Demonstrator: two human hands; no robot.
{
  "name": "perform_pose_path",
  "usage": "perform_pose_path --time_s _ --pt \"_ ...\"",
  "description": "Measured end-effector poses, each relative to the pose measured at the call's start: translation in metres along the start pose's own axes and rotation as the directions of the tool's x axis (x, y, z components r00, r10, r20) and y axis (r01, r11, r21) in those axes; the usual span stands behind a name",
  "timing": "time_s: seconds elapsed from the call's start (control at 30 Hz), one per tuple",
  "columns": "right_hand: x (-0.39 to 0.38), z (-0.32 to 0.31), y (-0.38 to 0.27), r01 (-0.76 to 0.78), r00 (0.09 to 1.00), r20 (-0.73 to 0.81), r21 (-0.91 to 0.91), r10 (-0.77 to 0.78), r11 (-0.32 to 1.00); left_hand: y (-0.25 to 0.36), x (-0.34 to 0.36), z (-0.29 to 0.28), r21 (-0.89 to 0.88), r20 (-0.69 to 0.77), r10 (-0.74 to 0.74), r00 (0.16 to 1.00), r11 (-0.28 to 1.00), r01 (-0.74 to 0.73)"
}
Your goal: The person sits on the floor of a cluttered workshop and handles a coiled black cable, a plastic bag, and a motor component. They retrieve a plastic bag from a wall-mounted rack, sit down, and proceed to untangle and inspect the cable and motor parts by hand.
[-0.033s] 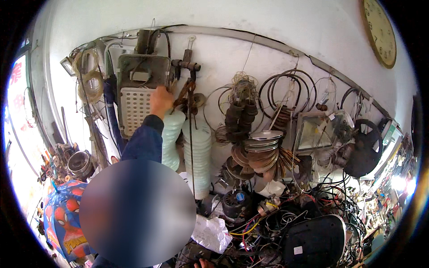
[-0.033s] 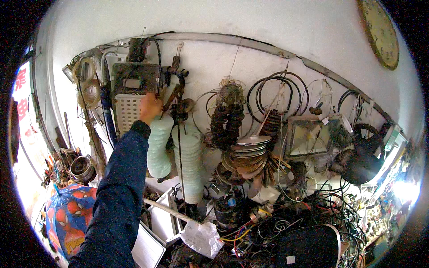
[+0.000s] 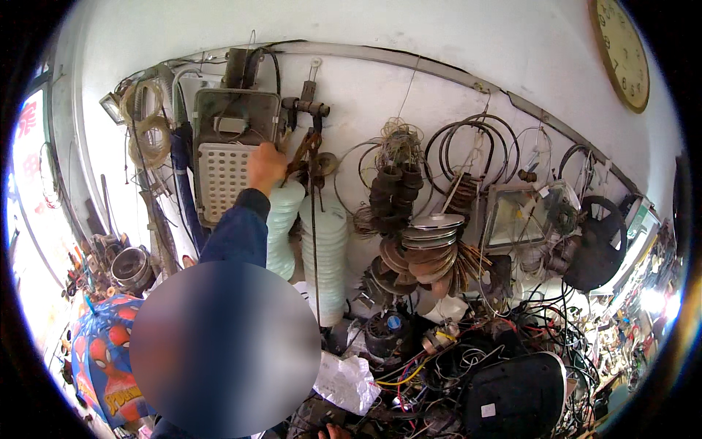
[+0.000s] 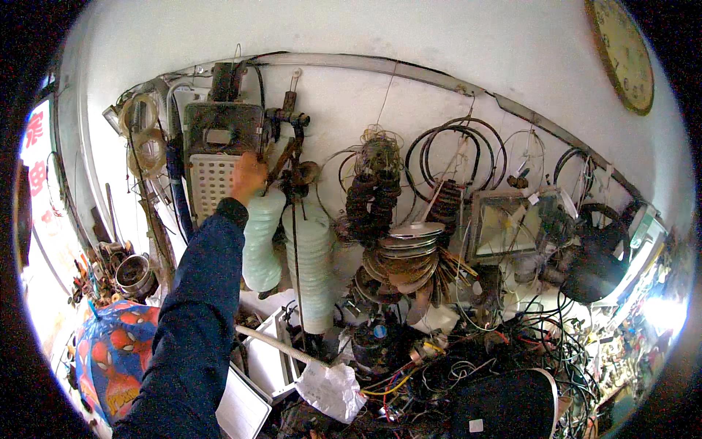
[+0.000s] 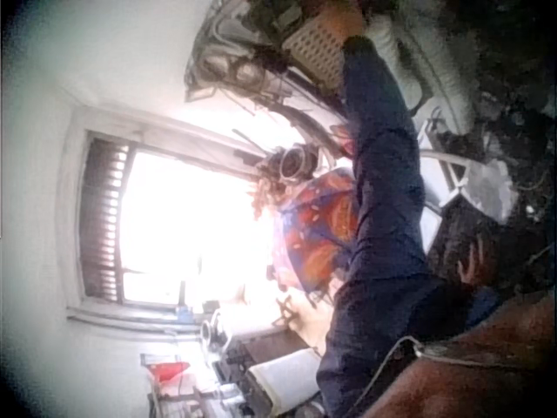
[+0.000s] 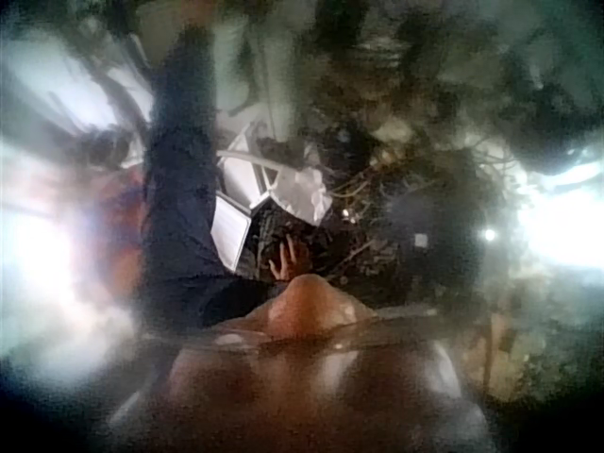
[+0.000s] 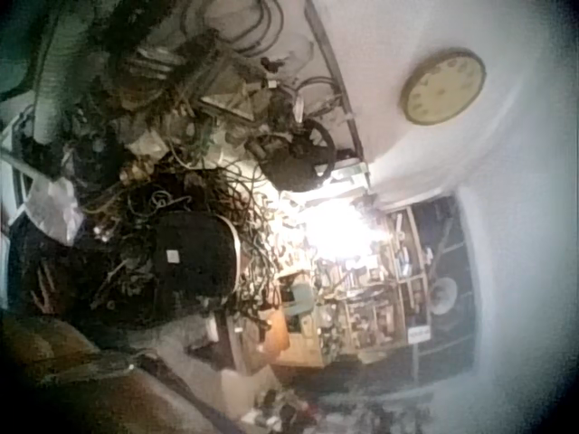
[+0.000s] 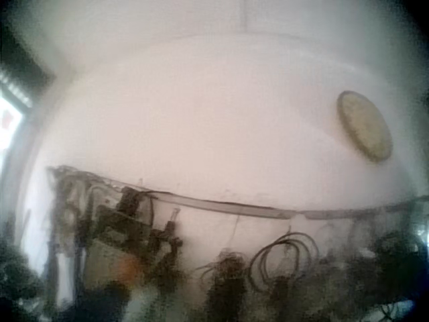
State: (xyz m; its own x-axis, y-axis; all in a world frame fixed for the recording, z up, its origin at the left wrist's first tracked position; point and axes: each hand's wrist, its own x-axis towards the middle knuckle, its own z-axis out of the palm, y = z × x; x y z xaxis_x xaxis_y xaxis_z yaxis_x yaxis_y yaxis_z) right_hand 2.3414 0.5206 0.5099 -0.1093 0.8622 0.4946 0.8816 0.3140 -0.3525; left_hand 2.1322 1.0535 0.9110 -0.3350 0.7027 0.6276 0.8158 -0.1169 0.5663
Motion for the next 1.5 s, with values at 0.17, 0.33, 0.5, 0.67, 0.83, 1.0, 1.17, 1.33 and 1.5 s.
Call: perform_pose_path --time_s 0.17,0.33,0.5,0.67,0.83,1.0,1.17,1.33,1.5 --pt "-0.001 0.001 -0.003 0.023 1.0 -0.006 0.024 -0.023 0.999 -0.047 0.031 0.021 -0.372 0.019 0.056 0.998 0.927 -0.045" --pt "-0.005 0.004 0.003 0.011 1.0 -0.028 0.042 -0.01 0.999 -0.027 0.012 -0.003 -0.496 0.104 0.25 0.963 0.852 -0.168" --pt "0.001 -0.004 -0.003 -0.001 1.0 -0.018 0.094 0.003 0.996 -0.015 0.019 -0.01 -0.726 0.319 0.015 0.948 0.647 0.234" --pt "-0.014 0.015 0.003 -0.02 1.0 -0.005 0.049 0.021 0.999 -0.022 0.026 -0.003 -0.845 0.321 -0.2 0.926 0.381 0.375" --pt "0.003 -0.001 0.002 0.034 0.998 -0.047 0.064 -0.031 0.997 -0.01 0.041 -0.005 -0.881 0.28 -0.261 0.924 0.313 0.356" --pt "-0.006 0.007 0.019 0.155 0.985 -0.095 0.084 -0.147 0.984 -0.023 0.036 -0.009 -0.832 0.033 0.132 0.991 0.553 -0.046" --pt "-0.005 0.015 0.024 0.264 0.951 -0.185 0.083 -0.246 0.961 -0.031 0.061 -0.009 -0.96 0.246 0.01 0.969 0.141 0.242" --pt "-0.002 0.01 0.026 0.234 0.962 -0.162 0.074 -0.219 0.97 0.029 0.028 -0.026 -0.902 0.141 -0.101 0.985 0.396 0.17" --pt "0.001 0.005 0.019 0.202 0.975 -0.116 0.13 -0.187 0.971 -0.025 0.103 0.006 -0.682 0.002 0.01 1.0 0.731 -0.006"
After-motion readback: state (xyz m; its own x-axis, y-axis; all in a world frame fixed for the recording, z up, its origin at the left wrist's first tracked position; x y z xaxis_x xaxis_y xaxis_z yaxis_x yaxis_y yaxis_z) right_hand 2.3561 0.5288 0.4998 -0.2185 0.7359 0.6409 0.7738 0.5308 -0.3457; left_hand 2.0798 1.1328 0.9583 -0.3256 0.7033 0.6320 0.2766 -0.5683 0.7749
